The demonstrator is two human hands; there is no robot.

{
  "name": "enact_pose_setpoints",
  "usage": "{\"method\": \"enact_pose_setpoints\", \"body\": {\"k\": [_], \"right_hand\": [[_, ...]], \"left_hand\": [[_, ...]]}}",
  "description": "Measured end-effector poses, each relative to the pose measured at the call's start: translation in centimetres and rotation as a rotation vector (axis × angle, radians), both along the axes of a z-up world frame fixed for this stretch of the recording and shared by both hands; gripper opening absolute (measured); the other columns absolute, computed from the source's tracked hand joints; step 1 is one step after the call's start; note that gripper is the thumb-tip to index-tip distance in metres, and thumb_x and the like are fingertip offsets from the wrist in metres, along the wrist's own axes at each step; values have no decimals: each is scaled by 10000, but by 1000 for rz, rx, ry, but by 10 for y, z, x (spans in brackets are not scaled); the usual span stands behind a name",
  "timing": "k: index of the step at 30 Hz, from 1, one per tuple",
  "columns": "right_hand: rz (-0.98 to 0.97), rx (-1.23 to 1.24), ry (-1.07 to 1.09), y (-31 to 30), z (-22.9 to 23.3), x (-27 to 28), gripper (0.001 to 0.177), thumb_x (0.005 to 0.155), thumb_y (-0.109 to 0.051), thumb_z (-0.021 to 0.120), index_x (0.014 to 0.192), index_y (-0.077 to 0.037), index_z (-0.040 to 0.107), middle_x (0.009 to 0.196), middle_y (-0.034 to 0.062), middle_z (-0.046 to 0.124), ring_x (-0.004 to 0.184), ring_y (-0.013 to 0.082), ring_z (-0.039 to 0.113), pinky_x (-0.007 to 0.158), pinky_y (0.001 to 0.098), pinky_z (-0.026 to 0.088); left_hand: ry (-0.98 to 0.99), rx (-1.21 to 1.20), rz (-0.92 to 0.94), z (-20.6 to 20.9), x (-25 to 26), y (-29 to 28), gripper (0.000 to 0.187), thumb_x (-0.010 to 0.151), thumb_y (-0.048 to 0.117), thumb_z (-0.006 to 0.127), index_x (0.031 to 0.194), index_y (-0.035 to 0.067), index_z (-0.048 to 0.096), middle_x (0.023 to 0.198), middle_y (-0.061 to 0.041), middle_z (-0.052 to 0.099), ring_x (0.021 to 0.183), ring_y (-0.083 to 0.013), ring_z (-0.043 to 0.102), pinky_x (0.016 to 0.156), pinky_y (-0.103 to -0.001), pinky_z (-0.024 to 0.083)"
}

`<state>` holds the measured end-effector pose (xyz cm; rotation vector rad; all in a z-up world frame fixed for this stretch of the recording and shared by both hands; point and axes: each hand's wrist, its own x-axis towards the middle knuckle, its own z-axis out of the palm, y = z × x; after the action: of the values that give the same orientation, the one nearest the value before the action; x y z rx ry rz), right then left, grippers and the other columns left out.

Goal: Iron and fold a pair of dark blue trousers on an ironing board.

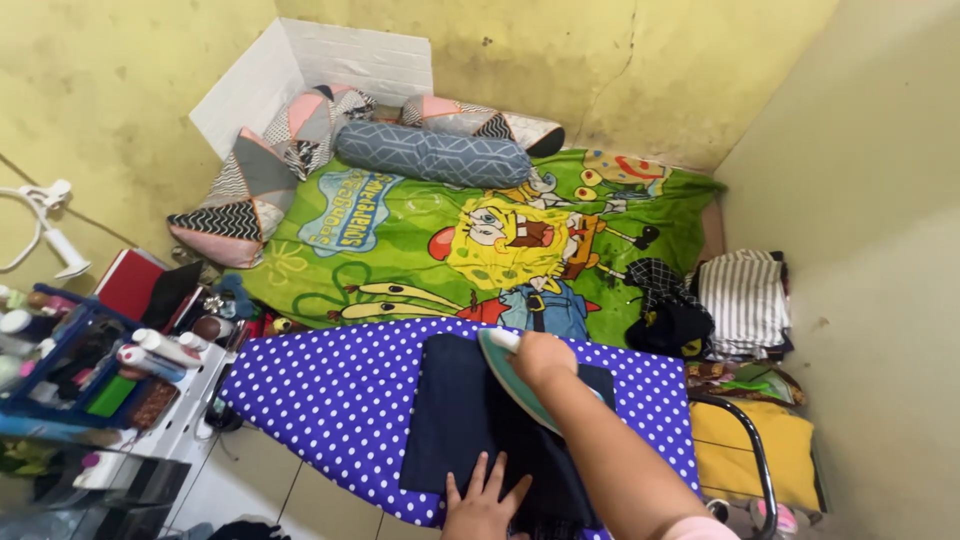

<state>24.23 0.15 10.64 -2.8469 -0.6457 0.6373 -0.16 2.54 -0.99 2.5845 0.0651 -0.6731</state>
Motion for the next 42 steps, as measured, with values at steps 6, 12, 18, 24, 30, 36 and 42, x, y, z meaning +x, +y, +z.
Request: {"method": "enact_pose_setpoints", "body": {"k": [6,12,18,24,30,36,42], "right_hand": [[-182,-80,-31,-95,-7,22,457,864,-480,751,1120,-101,757,1114,170,760,1050,336,731,936,450,573],[-454,-97,-30,-163,-8,33,501,834,-512,767,1162,-134,749,1140,162,749,1068,337,729,956,459,565],[-630,-100,-52,-206,-45,43,526,845,-538,772,1131,-97,782,1140,187,760,1065,344,739,934,454,579],[-655,-129,6,-211,-26,32,552,843,-565,756,1133,-95,773,1160,168,762,1090,334,735,947,443,579],[-18,26,-429,-161,-40,33,488,811,-328,780,1207,-93,621,1264,111,645,1209,302,609,1031,412,498],[220,20,-276,-121,-107,43,699,771,-216,809,1398,-69,537,1290,145,610,1193,332,563,995,438,458],[281,-149,-190,-123,-48,42,406,768,-298,818,1143,-178,720,1226,67,668,1212,297,584,1015,424,485]], "left_hand": [[222,-47,-83,48,20,15,944,830,675,677,1633,402,260,1736,-132,5,1583,-429,-22,1072,-879,167],[312,-160,-156,46,43,35,848,887,635,679,1596,301,356,1703,-180,93,1562,-446,85,1165,-690,258],[89,97,14,110,106,72,564,902,493,675,1402,249,586,1411,-85,589,1323,-316,556,1092,-491,460],[-207,244,46,39,174,143,661,846,291,801,1429,197,504,1483,-118,466,1393,-341,410,1138,-477,339],[-108,317,-65,31,203,173,615,824,244,823,1380,196,564,1415,-76,542,1364,-294,475,1162,-432,368],[-87,307,-45,29,218,192,366,814,236,828,1161,207,713,1296,-43,624,1302,-271,534,1087,-423,452],[-92,69,-32,61,206,208,292,835,225,795,1098,170,683,1145,-61,704,1128,-290,647,952,-426,529]]}}
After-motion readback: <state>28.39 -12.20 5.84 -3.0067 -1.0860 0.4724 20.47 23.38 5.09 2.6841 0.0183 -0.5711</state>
